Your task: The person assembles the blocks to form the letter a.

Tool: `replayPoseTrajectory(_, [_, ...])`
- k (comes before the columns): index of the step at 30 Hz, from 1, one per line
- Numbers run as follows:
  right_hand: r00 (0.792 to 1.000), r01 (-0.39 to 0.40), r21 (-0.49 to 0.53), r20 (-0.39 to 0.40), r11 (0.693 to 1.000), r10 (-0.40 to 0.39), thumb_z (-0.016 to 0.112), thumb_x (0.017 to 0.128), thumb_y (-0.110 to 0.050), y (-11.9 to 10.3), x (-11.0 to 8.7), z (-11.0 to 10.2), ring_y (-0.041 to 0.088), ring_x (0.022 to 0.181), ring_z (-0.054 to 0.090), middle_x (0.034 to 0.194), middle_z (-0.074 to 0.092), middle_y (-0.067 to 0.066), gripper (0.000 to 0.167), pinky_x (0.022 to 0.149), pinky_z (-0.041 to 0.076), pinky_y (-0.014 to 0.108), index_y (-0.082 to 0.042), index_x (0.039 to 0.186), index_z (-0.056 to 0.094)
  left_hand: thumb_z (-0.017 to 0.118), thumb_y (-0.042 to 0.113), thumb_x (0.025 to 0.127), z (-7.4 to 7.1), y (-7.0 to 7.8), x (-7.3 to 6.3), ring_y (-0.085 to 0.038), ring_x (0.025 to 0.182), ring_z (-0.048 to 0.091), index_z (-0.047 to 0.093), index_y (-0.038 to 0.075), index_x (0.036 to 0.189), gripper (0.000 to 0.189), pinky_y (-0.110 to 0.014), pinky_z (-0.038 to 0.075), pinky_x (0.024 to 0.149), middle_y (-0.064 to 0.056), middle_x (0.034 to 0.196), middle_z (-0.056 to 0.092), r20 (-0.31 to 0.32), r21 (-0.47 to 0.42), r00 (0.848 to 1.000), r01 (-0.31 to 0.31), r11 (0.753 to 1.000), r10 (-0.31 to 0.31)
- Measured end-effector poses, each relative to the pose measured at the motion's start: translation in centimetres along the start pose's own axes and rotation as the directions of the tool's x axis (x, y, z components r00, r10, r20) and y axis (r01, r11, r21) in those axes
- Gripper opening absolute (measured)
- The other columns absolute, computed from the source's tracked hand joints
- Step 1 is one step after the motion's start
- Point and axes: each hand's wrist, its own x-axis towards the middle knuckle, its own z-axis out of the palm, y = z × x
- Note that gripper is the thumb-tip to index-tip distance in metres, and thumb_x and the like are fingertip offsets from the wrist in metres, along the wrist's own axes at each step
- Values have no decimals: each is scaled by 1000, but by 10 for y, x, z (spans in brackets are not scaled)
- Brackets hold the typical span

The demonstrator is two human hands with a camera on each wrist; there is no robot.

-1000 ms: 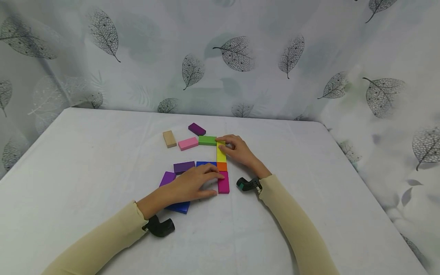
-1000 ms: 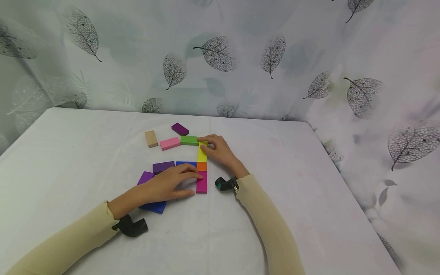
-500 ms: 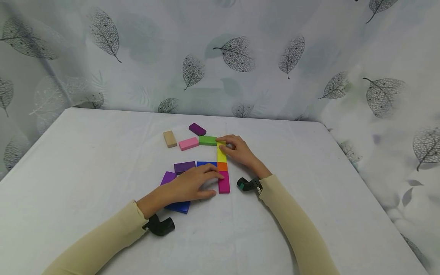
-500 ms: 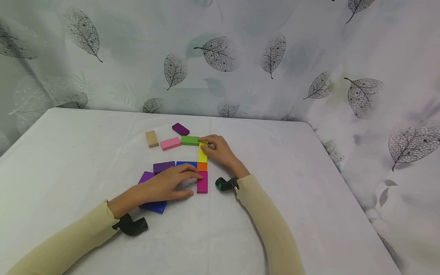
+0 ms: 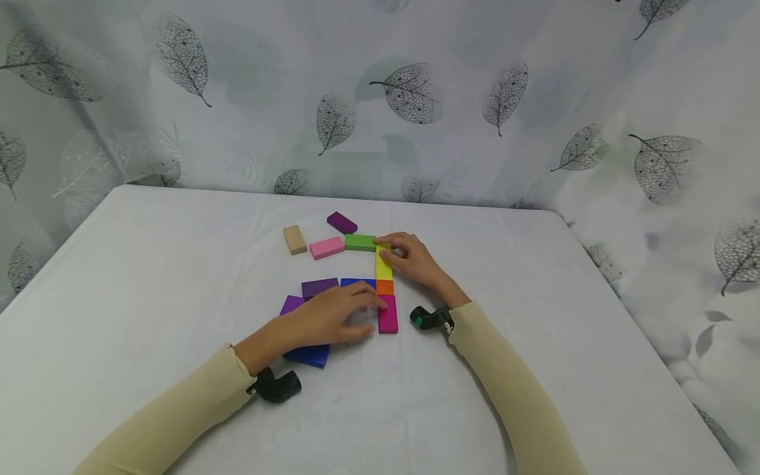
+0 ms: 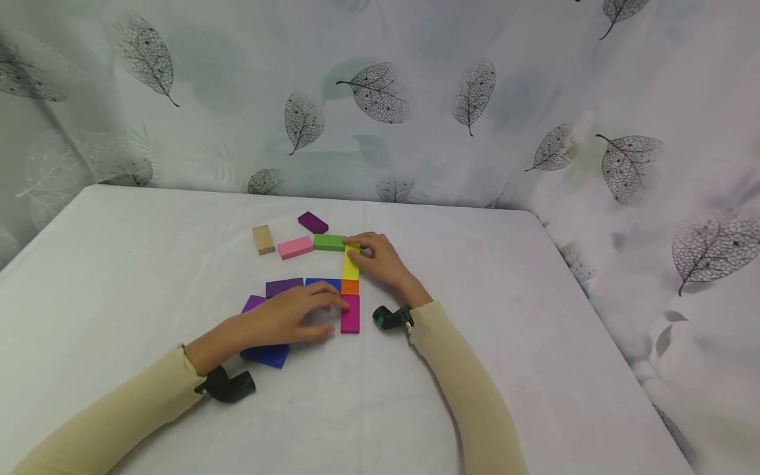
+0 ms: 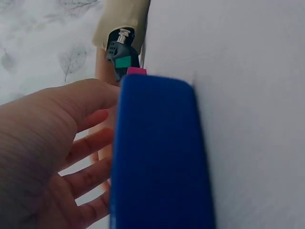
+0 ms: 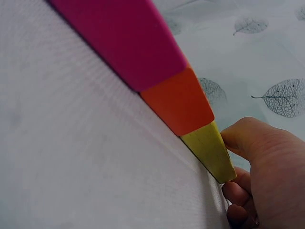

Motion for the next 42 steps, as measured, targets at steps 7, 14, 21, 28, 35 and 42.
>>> replayPoseTrajectory(7, [1000, 9, 14, -7, 1000, -9, 61, 96, -17, 2, 0, -1, 24, 91, 47, 127, 62, 11, 33, 72, 33, 29, -8, 128, 64, 67, 22, 92, -9, 1, 2, -16, 108, 58, 63, 13, 126, 36, -34, 51, 91, -4, 123, 58, -47, -1, 999, -24, 1000, 24])
replayPoseTrajectory(14, [1000, 3, 34, -12, 999, -3, 60, 97, -17, 2, -2, -3, 24, 95, 47, 128, 61, 10, 32, 73, 33, 30, -9, 128, 64, 66, 23, 92, -20, -3, 1, -17, 106, 59, 63, 12, 125, 35, -29, 52, 88, -2, 123, 57, -68, -4, 997, -32, 999, 32])
replayPoseTrajectory(21, [1000, 4, 25, -13, 1000, -4, 60, 97, -17, 2, -2, -3, 25, 94, 48, 128, 62, 11, 32, 74, 32, 30, -8, 128, 64, 66, 23, 92, -28, -5, -2, -19, 106, 61, 65, 11, 123, 33, -34, 53, 90, -3, 123, 58, -70, -28, 997, -40, 999, 38])
replayPoseTrajectory(28, [1000, 3, 19, -13, 1000, -3, 60, 97, -17, 0, -3, -4, 26, 95, 48, 128, 61, 12, 33, 74, 32, 30, -8, 128, 64, 66, 22, 92, -32, -7, -3, -19, 106, 61, 66, 10, 120, 30, -32, 53, 89, -4, 120, 60, -40, -15, 999, -9, 1000, 9])
replayPoseTrajectory(35, [1000, 3, 20, -15, 1000, -3, 60, 96, -16, 1, -3, -4, 26, 93, 47, 127, 62, 12, 32, 73, 31, 31, -8, 128, 65, 66, 23, 92, -35, -8, -4, -18, 106, 60, 66, 11, 120, 31, -32, 53, 89, -4, 120, 61, -4, -6, 999, 50, 999, -50])
replayPoseTrajectory(42, [1000, 9, 32, 6, 999, -9, 59, 97, -16, 1, -1, -1, 26, 98, 49, 129, 61, 12, 33, 75, 33, 31, -8, 129, 64, 65, 25, 94, -40, -10, -11, -17, 101, 60, 67, 10, 119, 30, -33, 53, 88, -4, 119, 61, 8, 12, 997, 82, 997, -82])
